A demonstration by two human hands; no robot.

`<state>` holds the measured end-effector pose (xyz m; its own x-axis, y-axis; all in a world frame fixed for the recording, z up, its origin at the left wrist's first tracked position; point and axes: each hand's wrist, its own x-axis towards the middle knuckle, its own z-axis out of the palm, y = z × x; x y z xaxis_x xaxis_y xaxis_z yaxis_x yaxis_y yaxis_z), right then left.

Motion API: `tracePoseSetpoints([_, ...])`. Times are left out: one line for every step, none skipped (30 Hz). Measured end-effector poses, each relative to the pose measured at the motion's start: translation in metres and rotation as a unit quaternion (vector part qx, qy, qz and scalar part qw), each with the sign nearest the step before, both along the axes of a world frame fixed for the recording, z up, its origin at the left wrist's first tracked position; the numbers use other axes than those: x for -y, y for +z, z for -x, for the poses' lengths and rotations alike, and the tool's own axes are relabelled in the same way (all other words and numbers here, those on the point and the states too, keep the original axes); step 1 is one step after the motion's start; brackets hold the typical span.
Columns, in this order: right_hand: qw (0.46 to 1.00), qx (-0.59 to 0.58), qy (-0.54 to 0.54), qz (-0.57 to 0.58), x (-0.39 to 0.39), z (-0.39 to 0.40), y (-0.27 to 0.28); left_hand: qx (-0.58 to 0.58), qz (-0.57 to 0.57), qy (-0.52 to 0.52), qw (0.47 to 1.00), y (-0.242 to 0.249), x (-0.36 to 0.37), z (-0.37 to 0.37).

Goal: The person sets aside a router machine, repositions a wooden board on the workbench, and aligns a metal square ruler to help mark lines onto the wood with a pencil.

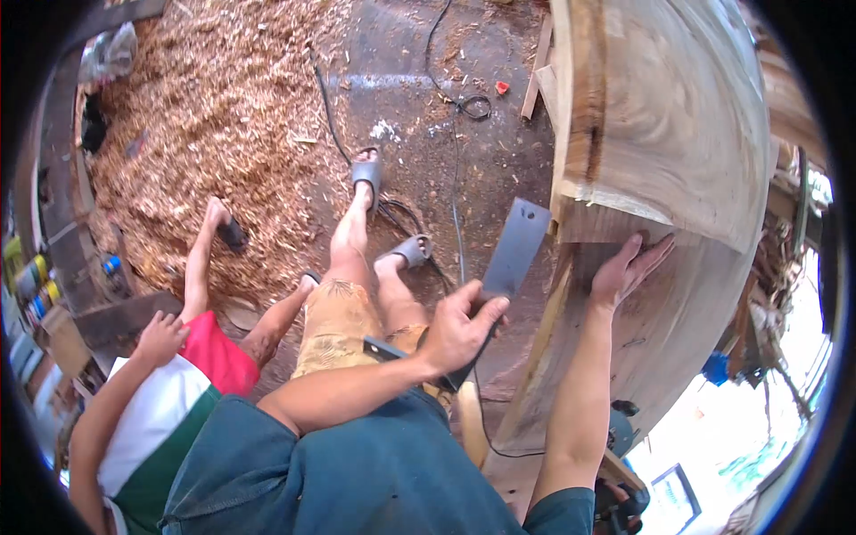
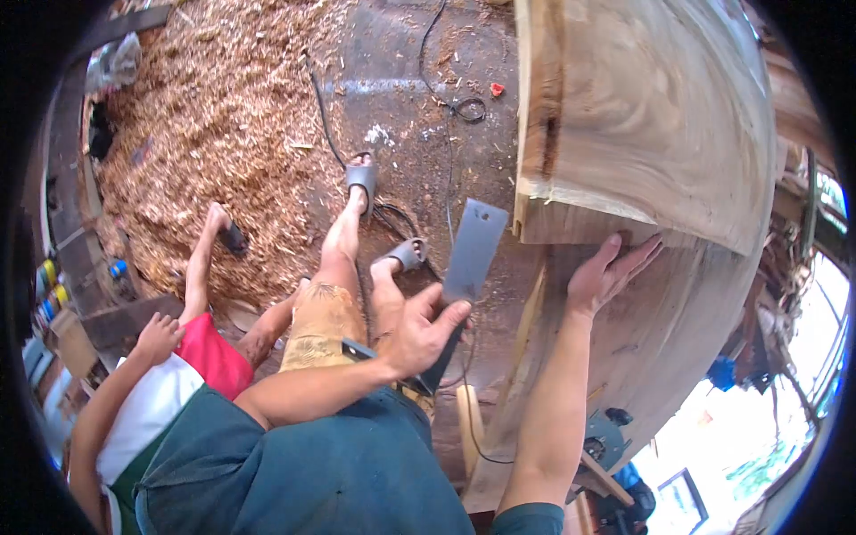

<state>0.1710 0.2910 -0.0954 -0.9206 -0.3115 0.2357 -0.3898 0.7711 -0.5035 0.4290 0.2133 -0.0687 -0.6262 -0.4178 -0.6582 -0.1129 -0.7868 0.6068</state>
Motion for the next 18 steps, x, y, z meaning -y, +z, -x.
tracePoseSetpoints([1.0,0.001,-0.003,-0.017,0.003,-0.001,0.002,-0.012,-0.02,0.006,1.0,-0.001,-0.013,0.001])
tracePoseSetpoints([0.999,0.003,-0.01,-0.036,0.004,-0.003,0.003,-0.023,-0.042,0.009,0.999,-0.002,-0.025,0.001])
tracePoseSetpoints([0.999,0.0,-0.004,-0.036,0.003,-0.003,0.003,-0.009,-0.024,0.006,1.0,-0.002,-0.032,0.005])
tracePoseSetpoints([0.999,-0.002,0.001,-0.037,0.002,-0.003,0.002,-0.011,-0.028,0.01,0.999,-0.001,-0.037,0.006])
tracePoseSetpoints([0.999,-0.003,0.006,-0.039,0.001,-0.002,0.001,-0.011,-0.033,0.013,0.999,-0.001,-0.042,0.009])
tracePoseSetpoints([0.999,-0.013,0.009,-0.04,0.002,-0.001,-0.001,-0.012,-0.036,0.015,0.999,0.001,-0.042,0.012])
tracePoseSetpoints([0.999,-0.023,0.007,-0.042,0.001,-0.001,-0.003,0.005,-0.029,0.006,1.0,0.0,-0.045,0.016])
tracePoseSetpoints([0.999,-0.036,0.004,-0.04,0.0,0.0,-0.004,0.004,-0.027,0.002,1.0,-0.002,-0.047,0.019])
tracePoseSetpoints([0.999,-0.038,0.002,-0.038,-0.001,0.001,-0.004,0.004,-0.022,-0.002,1.0,-0.004,-0.049,0.022])
tracePoseSetpoints([0.999,-0.038,0.002,-0.036,-0.001,0.002,-0.004,0.005,-0.017,-0.004,1.0,-0.006,-0.051,0.025])
tracePoseSetpoints([0.999,-0.037,0.003,-0.033,-0.001,0.002,-0.005,0.009,-0.009,0.005,1.0,-0.006,-0.054,0.026])
tracePoseSetpoints([0.999,-0.037,0.004,-0.031,-0.002,0.002,-0.005,0.014,-0.002,0.014,1.0,-0.007,-0.056,0.027])
tracePoseSetpoints([0.999,-0.038,0.004,-0.027,-0.002,0.003,-0.007,0.018,0.008,0.022,1.0,-0.009,-0.057,0.028])
tracePoseSetpoints([0.999,-0.039,0.004,-0.025,-0.003,0.003,-0.007,0.024,0.015,0.037,0.999,-0.011,-0.059,0.028])
tracePoseSetpoints([0.999,-0.037,0.002,-0.022,-0.003,0.002,-0.007,0.031,0.02,0.052,0.998,-0.009,-0.059,0.028])
tracePoseSetpoints([0.999,-0.035,0.001,-0.02,-0.001,0.001,-0.006,0.04,0.024,0.067,0.997,-0.008,-0.06,0.027])
tracePoseSetpoints([0.999,-0.031,0.001,-0.019,-0.001,0.0,-0.005,0.042,0.024,0.066,0.997,-0.008,-0.062,0.028])
tracePoseSetpoints([0.999,-0.032,0.0,-0.021,-0.002,0.0,-0.005,0.045,0.025,0.064,0.997,-0.008,-0.064,0.028])
